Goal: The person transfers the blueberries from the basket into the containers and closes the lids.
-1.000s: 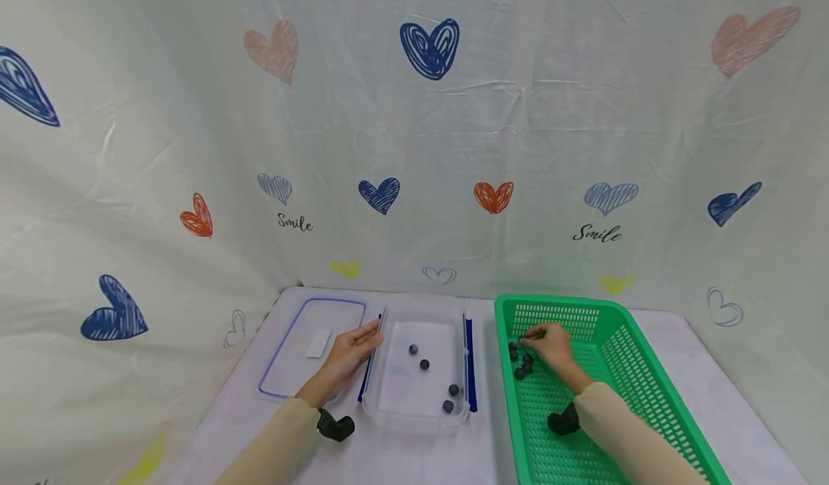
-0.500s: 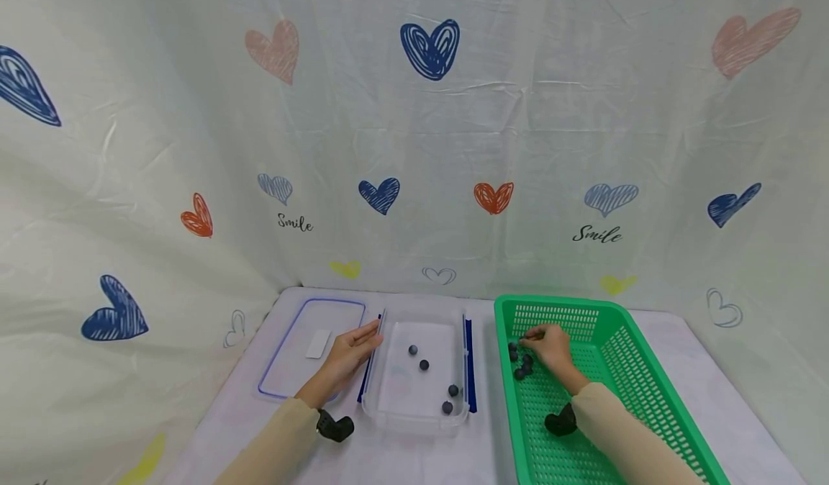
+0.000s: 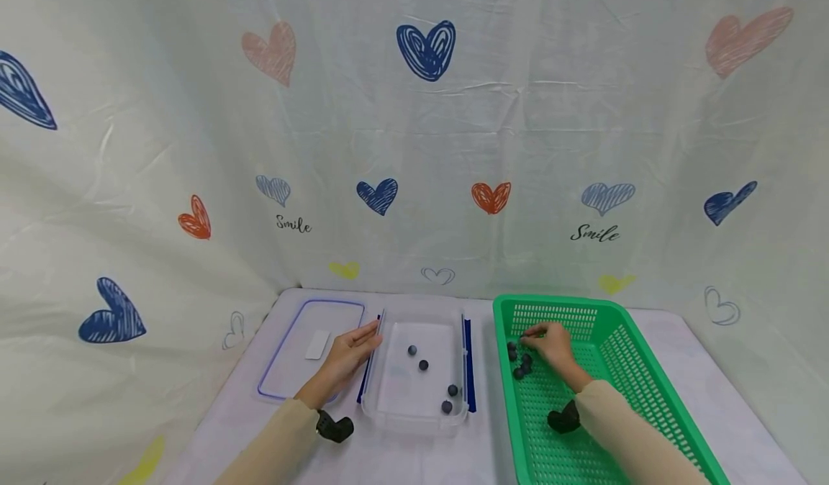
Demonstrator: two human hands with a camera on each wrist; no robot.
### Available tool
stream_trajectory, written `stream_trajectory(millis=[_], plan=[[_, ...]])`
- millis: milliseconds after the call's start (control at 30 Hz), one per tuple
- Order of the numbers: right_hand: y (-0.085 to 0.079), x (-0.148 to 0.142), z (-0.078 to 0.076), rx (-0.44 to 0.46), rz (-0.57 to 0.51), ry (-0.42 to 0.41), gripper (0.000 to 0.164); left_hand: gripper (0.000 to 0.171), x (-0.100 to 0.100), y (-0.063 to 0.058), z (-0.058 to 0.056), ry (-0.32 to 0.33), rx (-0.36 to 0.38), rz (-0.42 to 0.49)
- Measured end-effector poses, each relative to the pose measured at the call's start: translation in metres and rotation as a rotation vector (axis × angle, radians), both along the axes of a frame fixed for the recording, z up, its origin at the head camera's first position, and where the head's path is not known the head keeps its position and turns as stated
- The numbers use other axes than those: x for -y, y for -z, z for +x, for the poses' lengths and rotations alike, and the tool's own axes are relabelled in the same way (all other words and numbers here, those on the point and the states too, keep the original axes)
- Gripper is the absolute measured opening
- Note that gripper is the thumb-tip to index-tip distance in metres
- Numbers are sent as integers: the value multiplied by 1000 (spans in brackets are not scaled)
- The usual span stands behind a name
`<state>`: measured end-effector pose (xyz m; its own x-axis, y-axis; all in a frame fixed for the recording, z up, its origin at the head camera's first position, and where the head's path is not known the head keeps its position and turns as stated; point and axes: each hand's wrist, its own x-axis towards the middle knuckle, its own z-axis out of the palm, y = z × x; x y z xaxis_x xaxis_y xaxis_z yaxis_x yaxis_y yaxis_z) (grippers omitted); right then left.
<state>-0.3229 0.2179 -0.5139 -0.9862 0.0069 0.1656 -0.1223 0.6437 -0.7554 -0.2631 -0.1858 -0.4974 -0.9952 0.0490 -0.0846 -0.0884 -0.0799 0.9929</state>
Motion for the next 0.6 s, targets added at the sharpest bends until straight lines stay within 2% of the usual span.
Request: stream_trajectory(millis=[233, 600], plan=[[-7, -6, 2, -11, 6, -9, 14, 54, 0, 4, -1, 1, -12, -8], [-20, -15, 10, -18, -47, -38, 18, 54, 2, 5, -2, -1, -6, -24]])
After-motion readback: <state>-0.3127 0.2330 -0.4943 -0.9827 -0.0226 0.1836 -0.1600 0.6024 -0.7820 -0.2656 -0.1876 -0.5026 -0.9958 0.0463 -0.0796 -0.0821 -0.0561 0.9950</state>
